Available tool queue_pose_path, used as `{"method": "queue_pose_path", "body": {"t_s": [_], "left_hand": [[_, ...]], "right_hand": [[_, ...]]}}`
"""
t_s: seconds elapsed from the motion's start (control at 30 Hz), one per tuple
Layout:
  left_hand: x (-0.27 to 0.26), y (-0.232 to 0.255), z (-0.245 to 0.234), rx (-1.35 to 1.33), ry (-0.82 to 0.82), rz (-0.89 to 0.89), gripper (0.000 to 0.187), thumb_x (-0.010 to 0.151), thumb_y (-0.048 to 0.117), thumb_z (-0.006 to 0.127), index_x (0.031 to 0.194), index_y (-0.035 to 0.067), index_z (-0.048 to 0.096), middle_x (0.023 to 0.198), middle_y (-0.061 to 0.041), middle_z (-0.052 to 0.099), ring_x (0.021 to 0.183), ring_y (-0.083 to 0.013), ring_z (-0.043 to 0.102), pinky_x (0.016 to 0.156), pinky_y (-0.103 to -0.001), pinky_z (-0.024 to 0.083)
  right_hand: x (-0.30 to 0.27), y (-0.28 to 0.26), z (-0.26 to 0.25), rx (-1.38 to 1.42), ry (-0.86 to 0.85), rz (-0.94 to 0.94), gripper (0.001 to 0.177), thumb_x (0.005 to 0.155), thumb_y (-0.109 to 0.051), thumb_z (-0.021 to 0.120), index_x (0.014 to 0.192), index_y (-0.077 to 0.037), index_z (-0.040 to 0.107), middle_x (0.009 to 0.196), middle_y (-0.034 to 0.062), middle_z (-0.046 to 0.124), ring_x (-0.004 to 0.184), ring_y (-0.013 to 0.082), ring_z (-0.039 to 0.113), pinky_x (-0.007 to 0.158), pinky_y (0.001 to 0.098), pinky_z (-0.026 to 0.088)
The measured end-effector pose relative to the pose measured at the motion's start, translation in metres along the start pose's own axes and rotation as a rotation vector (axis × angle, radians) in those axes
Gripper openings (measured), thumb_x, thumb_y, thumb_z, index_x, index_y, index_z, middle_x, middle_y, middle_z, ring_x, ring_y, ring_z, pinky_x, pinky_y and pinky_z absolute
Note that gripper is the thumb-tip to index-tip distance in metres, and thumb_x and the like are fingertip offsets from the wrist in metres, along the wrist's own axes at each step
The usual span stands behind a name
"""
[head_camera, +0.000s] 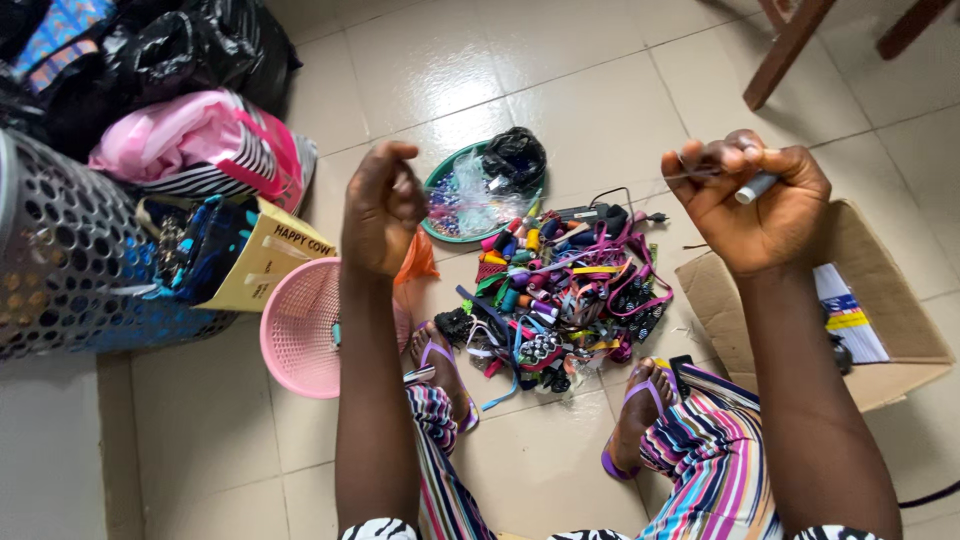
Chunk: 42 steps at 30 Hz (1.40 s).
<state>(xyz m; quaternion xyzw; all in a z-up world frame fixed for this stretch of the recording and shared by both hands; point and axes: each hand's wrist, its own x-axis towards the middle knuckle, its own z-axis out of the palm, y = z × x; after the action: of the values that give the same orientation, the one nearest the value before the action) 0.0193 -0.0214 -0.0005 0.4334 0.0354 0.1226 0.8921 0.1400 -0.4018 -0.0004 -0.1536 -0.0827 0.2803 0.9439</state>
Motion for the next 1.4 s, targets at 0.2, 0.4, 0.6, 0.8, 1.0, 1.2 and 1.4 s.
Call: {"method": "queue_pose_path", "body": {"t_s": [0.2, 0.4, 0.6, 0.8, 1.0, 1.2, 1.4], "left_hand": [[-0.003, -0.016, 0.012, 0.705, -0.069, 0.025, 0.030, 0.092, 0.022, 0.080, 0.116, 0.004, 0.073, 0.090, 0.003, 0.062, 0.067, -0.0006, 0.052, 0.055, -0.018, 0.042], [0.000, -0.016, 0.015, 0.445, 0.034, -0.026, 0.021, 0.092, 0.014, 0.078, 0.109, 0.004, 0.072, 0.085, 0.003, 0.065, 0.059, 0.0001, 0.047, 0.050, -0.019, 0.039], [0.001, -0.014, 0.010, 0.231, 0.083, 0.019, 0.018, 0.093, 0.006, 0.079, 0.107, 0.002, 0.069, 0.078, 0.004, 0.062, 0.055, -0.0003, 0.043, 0.046, -0.019, 0.030], [0.001, -0.008, 0.006, 0.216, 0.086, 0.032, 0.019, 0.093, 0.005, 0.079, 0.109, 0.001, 0.069, 0.077, 0.004, 0.060, 0.055, -0.0002, 0.043, 0.046, -0.019, 0.029], [0.001, -0.006, 0.004, 0.177, 0.118, 0.043, 0.017, 0.094, 0.004, 0.076, 0.109, 0.001, 0.068, 0.080, 0.002, 0.063, 0.054, -0.0007, 0.045, 0.045, -0.019, 0.032], [0.005, -0.006, -0.007, 0.033, 0.097, 0.034, 0.015, 0.097, 0.002, 0.072, 0.111, 0.001, 0.067, 0.080, 0.002, 0.061, 0.051, -0.0013, 0.044, 0.046, -0.019, 0.034], [0.003, -0.005, -0.003, 0.050, 0.065, 0.058, 0.021, 0.096, 0.004, 0.075, 0.115, 0.000, 0.066, 0.086, 0.001, 0.060, 0.053, -0.0010, 0.045, 0.047, -0.018, 0.037]], "right_hand": [[0.003, -0.004, -0.012, -0.020, 0.033, -0.035, 0.015, 0.099, -0.014, 0.056, 0.088, -0.003, 0.057, 0.087, 0.0084, 0.061, 0.080, 0.0192, 0.058, 0.093, 0.0340, 0.045], [0.005, -0.010, -0.010, -0.107, 0.065, -0.101, 0.014, 0.097, -0.012, 0.056, 0.085, -0.005, 0.052, 0.085, 0.0063, 0.055, 0.069, 0.0157, 0.047, 0.079, 0.0297, 0.041], [0.007, -0.009, -0.009, -0.135, 0.096, -0.106, 0.014, 0.095, -0.012, 0.056, 0.085, -0.005, 0.051, 0.084, 0.0064, 0.053, 0.068, 0.0151, 0.042, 0.076, 0.0300, 0.040], [0.010, -0.012, -0.015, -0.186, 0.110, -0.108, 0.015, 0.097, -0.013, 0.053, 0.085, -0.004, 0.050, 0.084, 0.0066, 0.052, 0.066, 0.0140, 0.040, 0.073, 0.0288, 0.038], [0.012, -0.016, -0.022, -0.251, 0.122, -0.111, 0.016, 0.098, -0.013, 0.053, 0.084, -0.005, 0.049, 0.083, 0.0064, 0.052, 0.064, 0.0141, 0.039, 0.073, 0.0295, 0.038], [0.015, -0.020, -0.030, -0.265, 0.152, -0.124, 0.011, 0.094, -0.010, 0.049, 0.084, -0.005, 0.049, 0.080, 0.0063, 0.050, 0.064, 0.0144, 0.039, 0.071, 0.0297, 0.037], [0.017, -0.023, -0.038, -0.283, 0.176, -0.145, 0.011, 0.094, -0.009, 0.048, 0.083, -0.005, 0.049, 0.080, 0.0066, 0.050, 0.064, 0.0141, 0.038, 0.072, 0.0296, 0.037]]}}
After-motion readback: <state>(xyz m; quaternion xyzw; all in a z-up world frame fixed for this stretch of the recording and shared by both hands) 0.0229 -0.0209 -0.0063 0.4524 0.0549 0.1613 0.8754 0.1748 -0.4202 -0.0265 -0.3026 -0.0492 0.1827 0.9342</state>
